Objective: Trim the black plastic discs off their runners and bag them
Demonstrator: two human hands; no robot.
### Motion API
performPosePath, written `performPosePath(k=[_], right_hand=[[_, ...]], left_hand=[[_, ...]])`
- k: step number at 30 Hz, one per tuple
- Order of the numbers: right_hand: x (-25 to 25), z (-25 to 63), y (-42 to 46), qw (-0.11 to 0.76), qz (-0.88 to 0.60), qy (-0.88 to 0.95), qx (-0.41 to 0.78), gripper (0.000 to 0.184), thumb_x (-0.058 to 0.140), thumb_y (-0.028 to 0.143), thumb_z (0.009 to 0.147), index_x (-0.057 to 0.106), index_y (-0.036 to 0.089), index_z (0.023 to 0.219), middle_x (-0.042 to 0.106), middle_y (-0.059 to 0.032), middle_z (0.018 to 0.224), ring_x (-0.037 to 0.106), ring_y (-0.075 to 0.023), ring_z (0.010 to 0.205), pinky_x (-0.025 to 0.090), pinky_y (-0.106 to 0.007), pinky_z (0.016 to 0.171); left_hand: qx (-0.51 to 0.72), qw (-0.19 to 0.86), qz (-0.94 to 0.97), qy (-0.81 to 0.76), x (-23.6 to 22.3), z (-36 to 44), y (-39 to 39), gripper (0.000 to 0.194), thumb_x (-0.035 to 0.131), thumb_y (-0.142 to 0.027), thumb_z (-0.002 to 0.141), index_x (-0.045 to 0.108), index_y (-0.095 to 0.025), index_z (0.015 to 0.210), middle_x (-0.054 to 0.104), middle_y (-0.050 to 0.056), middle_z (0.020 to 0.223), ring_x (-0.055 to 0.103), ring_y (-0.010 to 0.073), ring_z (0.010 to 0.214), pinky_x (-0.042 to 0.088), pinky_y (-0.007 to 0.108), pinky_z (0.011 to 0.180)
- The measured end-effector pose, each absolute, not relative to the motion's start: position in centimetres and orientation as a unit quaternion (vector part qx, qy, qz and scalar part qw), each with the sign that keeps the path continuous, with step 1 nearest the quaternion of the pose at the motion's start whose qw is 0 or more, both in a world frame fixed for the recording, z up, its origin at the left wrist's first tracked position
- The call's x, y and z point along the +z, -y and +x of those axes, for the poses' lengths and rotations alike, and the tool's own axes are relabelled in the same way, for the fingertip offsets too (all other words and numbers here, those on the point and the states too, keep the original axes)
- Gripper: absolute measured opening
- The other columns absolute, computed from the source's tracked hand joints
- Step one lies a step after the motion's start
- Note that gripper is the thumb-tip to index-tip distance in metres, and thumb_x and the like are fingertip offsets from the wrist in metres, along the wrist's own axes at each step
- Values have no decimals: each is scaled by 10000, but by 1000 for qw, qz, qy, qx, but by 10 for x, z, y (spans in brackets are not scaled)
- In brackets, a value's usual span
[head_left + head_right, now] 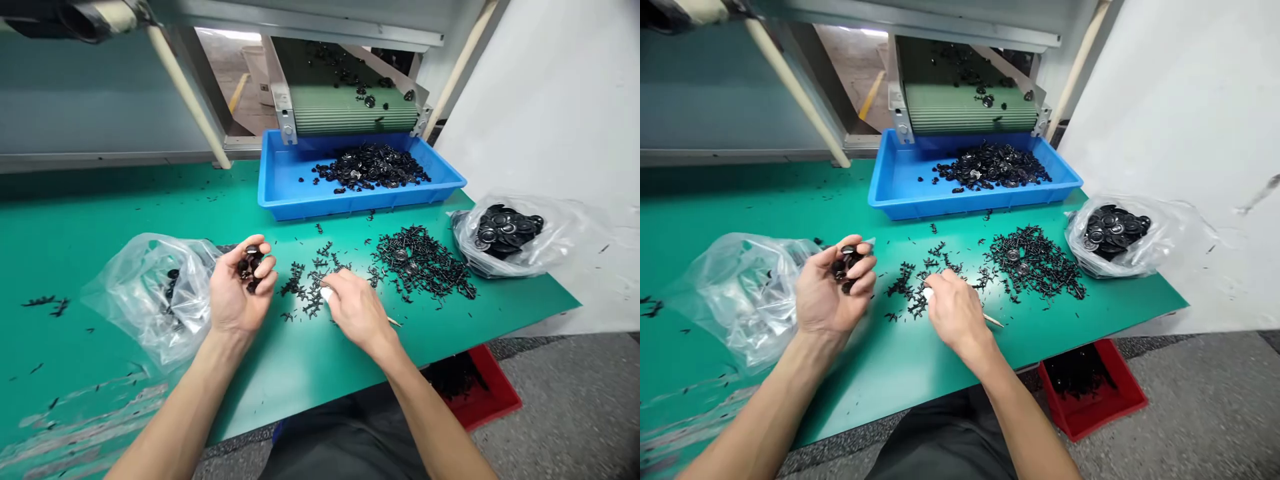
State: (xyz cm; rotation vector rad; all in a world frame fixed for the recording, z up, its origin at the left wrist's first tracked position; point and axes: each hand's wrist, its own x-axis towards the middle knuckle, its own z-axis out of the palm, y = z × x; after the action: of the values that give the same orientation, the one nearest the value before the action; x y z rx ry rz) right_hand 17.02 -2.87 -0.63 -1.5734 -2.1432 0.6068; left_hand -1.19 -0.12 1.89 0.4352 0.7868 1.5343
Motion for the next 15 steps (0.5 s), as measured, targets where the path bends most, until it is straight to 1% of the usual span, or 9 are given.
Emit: performPosePath(k=[2,4,6,8,10,12,13,15], right_hand=[[-5,154,22,172,-547,793,207,306,453,80,897,692,209,1038,644,-62,981,603,-173,814,429,-276,704],[-5,138,16,138,-530,814,193,278,455,108,914,689,203,1029,639,-77,1001,612,-184,811,444,-292,696],[-5,125,11,101,-524,827,176,246,457,134,924,681,190,1010,637,-92,996,621,-197,794,455,-305,672],[-7,116,9,76,-530,829,161,237,458,117,915,666,177,1010,634,-100,993,626,-203,780,462,-309,656],[-9,113,8,67,-535,827,157,246,461,90,894,654,174,1023,631,-100,1000,628,-202,787,467,-308,660],[-10,116,8,77,-537,824,167,245,467,87,883,651,175,1018,630,-94,1005,624,-201,802,468,-307,675],[-10,120,8,91,-539,819,176,241,470,87,878,653,176,1008,631,-88,1001,620,-197,809,467,-307,689],[-9,131,10,147,-548,798,202,227,478,83,867,654,175,977,633,-67,974,610,-183,821,463,-301,727]], left_hand=[[677,627,171,-344,18,-14,2,138,581,-261,839,666,-161,796,561,7,751,396,49,470,259,151,336],[688,618,162,-345,17,-15,3,243,558,-336,884,630,-174,718,552,1,724,387,50,456,247,156,336],[697,608,162,-342,16,-15,3,344,554,-391,920,570,-181,647,510,-23,670,337,41,420,218,158,330],[704,601,172,-338,16,-16,4,385,569,-427,932,536,-187,633,444,-52,612,275,35,388,195,159,325],[699,601,184,-341,17,-17,3,339,600,-434,925,562,-193,689,388,-78,571,231,33,366,182,160,317],[681,612,192,-354,17,-17,3,233,637,-397,911,608,-195,798,376,-94,552,222,31,352,178,159,312],[668,618,197,-365,16,-16,3,188,655,-369,901,620,-191,850,392,-98,552,230,29,349,176,157,311],[640,621,221,-395,13,-14,3,177,694,-340,868,617,-181,878,447,-93,564,260,24,351,181,149,317]])
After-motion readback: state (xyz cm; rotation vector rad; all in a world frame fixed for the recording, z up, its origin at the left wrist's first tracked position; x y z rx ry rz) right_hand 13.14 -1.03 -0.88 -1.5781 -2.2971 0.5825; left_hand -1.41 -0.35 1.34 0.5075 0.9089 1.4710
